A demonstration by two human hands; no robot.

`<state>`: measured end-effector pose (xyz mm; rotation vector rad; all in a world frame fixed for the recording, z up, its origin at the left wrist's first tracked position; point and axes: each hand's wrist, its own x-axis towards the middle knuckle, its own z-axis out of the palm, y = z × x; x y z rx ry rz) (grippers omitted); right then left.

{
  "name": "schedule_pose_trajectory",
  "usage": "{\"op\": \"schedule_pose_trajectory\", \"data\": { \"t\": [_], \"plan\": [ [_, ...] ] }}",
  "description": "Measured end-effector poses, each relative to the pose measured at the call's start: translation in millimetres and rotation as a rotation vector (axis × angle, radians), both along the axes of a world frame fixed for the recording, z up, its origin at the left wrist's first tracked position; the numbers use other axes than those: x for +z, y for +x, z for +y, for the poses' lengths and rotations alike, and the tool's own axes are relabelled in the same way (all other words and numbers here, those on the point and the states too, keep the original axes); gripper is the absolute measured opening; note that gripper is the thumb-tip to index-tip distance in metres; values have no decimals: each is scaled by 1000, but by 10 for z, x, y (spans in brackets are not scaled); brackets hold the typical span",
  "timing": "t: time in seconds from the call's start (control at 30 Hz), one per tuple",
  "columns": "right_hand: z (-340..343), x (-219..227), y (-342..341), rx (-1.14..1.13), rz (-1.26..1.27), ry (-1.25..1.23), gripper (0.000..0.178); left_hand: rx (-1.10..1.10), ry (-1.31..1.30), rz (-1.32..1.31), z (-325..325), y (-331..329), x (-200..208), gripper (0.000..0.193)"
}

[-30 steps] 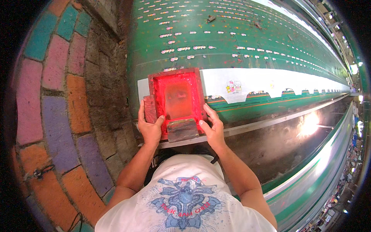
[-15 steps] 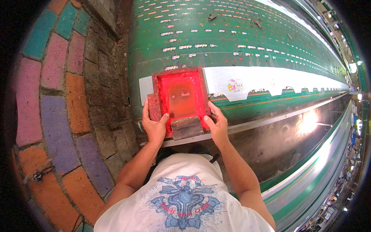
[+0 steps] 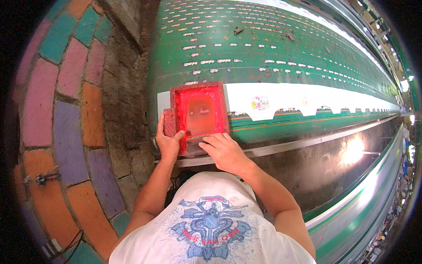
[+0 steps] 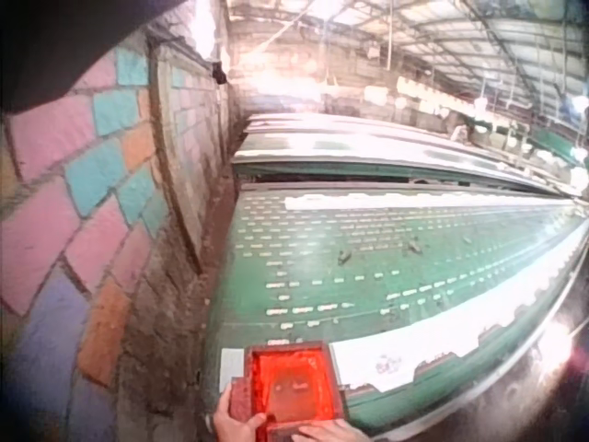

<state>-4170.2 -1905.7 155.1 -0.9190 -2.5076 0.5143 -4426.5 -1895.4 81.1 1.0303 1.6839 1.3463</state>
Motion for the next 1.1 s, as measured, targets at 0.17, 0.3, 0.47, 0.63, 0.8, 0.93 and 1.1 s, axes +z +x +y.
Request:
{"op": "schedule_pose_trajectory", "data": {
  "t": [0.17, 0.3, 0.47, 0.63, 0.8, 0.93, 1.1],
  "plan": [
    [128, -95, -110, 37, -44, 11, 53, 22, -3, 28, -11, -25, -52, 104],
    [357, 37, -84, 109, -204, -198, 48, 17, 58, -27, -24, -39, -124, 94],
    [1036, 49, -154, 103, -139, -259, 43, 64, 70, -384, -29, -128, -136, 75],
    [1536, -141, -316, -82, -64, -95, 50, 29, 118, -382, -38, -141, -208, 67],
    [1202, -121, -326, -28, -133, 24, 54, 68, 113, -514, -36, -63, -241, 68],
    [752, -186, -320, -31, -130, 68, 59, 52, 105, -552, -86, -107, -258, 68],
    [365, -136, -329, -38, -96, 45, 61, 43, 105, -568, -64, -141, -304, 67]
  ]
}}
